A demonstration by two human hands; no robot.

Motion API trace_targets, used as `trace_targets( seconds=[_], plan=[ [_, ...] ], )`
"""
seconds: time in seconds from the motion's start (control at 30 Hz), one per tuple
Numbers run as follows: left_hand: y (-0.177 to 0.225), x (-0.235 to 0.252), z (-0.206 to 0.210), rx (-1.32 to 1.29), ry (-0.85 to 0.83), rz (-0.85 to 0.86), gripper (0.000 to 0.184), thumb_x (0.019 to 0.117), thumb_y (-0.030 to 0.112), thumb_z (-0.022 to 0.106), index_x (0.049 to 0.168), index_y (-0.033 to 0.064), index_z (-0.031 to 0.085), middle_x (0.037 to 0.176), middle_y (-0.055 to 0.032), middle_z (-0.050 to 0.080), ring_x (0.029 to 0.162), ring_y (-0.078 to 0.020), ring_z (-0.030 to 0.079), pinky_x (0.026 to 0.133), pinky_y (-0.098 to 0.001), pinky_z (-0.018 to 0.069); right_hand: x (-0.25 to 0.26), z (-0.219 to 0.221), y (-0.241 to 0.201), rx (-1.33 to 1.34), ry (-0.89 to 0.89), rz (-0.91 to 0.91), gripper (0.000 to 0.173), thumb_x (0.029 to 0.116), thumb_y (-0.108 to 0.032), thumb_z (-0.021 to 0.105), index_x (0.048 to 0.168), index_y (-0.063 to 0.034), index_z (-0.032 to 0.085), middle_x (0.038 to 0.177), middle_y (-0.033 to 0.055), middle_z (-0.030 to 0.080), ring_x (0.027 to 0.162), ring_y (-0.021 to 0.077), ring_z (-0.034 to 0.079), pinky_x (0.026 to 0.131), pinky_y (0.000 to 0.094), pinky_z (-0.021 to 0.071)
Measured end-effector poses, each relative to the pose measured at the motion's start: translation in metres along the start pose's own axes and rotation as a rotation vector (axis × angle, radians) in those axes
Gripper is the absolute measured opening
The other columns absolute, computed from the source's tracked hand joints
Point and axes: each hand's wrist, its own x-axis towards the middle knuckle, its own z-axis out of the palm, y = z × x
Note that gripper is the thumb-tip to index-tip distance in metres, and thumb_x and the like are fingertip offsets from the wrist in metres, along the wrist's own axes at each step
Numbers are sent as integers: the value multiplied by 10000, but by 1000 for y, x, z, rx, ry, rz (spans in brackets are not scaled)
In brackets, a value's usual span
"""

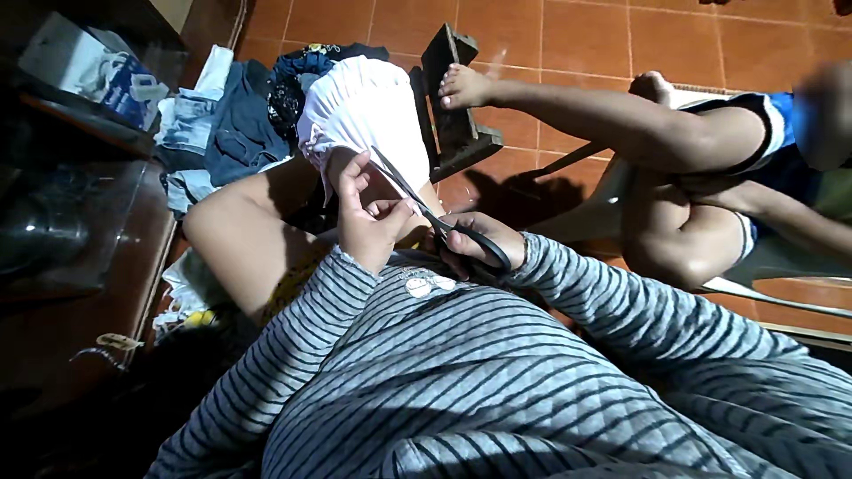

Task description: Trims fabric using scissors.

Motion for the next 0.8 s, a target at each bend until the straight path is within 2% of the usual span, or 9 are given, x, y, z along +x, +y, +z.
trace_targets(
  seconds=[0.17,0.3,0.47,0.7,0.73,0.77,0.8],
  plan=[
    [1,0,0,9,-49,36,984,788,-125,764,1602,82,252,1581,-154,315,751,-80,676,701,-235,611,-3,0,2,16,47,31,414,885,-517,725,849,-120,615,592,-45,594,482,53,585,469,198,511],
    [-1,0,-1,35,-60,68,1008,782,-123,775,1608,75,232,1625,-154,265,725,-71,678,699,-234,612,2,-5,0,-23,9,-2,499,867,-608,713,846,-119,619,590,-42,600,483,51,584,469,200,504],
    [-4,1,-1,-18,-40,95,1104,764,-122,779,1630,96,132,1599,-188,280,745,-101,691,682,-251,623,17,-7,-8,-30,21,10,491,859,-588,714,902,-106,631,597,-36,591,466,55,562,445,213,496],
    [-5,0,-3,-19,-27,80,1097,771,-108,784,1630,112,139,1620,-180,258,734,-103,692,683,-253,624,22,-12,-2,0,-19,17,543,830,-637,734,913,-109,641,583,-44,594,453,53,569,433,213,502],
    [-4,0,-3,-17,-29,72,1099,771,-107,787,1630,113,137,1622,-177,254,731,-99,691,684,-250,623,21,-11,-3,-5,-9,17,525,845,-614,735,914,-101,644,582,-41,595,448,54,567,429,211,501],
    [-3,-1,-3,-19,-31,67,1099,771,-110,785,1629,108,135,1624,-177,252,725,-95,690,683,-248,621,20,-5,-14,-61,32,23,473,899,-537,707,921,-69,643,582,-21,591,446,64,565,430,207,498],
    [-2,-1,-3,-23,-34,66,1094,771,-115,780,1627,100,134,1625,-178,247,722,-89,686,681,-245,619,19,11,-43,-213,126,67,375,973,-374,641,923,-3,631,586,38,575,452,97,565,448,199,499]
  ],
)
